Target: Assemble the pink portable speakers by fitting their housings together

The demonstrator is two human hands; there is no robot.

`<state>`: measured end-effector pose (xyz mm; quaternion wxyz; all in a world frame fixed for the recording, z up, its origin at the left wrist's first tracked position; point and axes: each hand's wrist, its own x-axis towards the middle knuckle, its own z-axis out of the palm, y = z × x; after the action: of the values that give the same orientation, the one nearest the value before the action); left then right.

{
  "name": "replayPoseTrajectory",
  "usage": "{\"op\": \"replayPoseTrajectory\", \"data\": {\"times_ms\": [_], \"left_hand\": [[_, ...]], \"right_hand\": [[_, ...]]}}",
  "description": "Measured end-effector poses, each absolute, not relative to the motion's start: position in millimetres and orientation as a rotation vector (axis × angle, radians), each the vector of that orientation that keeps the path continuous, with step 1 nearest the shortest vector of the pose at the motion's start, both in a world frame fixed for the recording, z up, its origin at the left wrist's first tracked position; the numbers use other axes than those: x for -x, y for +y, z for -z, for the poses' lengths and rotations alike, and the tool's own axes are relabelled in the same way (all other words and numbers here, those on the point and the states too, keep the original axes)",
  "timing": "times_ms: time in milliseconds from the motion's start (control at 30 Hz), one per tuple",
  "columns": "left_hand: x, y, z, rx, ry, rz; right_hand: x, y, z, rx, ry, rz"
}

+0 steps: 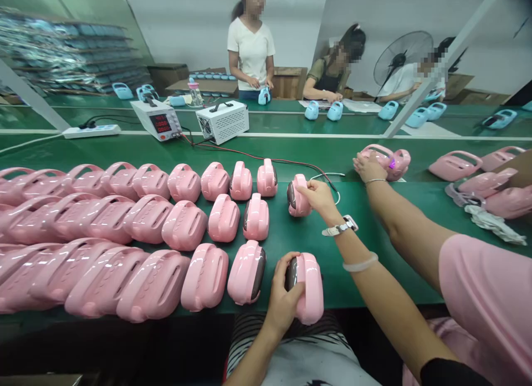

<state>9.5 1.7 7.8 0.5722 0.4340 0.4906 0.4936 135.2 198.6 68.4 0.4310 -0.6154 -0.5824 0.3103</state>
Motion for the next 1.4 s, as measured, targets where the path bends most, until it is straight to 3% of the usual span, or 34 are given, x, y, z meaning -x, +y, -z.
{"op": "replayPoseTrajectory", "data": {"times_ms": [633,933,1067,1267,1400], "left_hand": [[-2.0,3.4,-17.7,-1.085,1.196,-1.046],[-3.7,8.8,-17.3,-0.893,1.262,-1.076],[-1.7,19.3,-37.1,-0.859,1.317,-0.995],[-13.3,75.6,-67.6,-0.910,1.378,-1.427],[-35.1,121.9,-56.4,-0.936,1.384,-1.362]], "right_hand": [[-194.4,54.5,1.4,1.659,-1.611,-0.910],[-194.2,79.6,-2.7,1.464,-1.290,-1.159],[-197.5,125.7,-14.1,1.372,-1.071,-1.210],[-196.2,172.4,-26.5,1.304,-1.007,-1.329],[-194.9,174.3,-27.9,1.259,-1.026,-1.389]]}}
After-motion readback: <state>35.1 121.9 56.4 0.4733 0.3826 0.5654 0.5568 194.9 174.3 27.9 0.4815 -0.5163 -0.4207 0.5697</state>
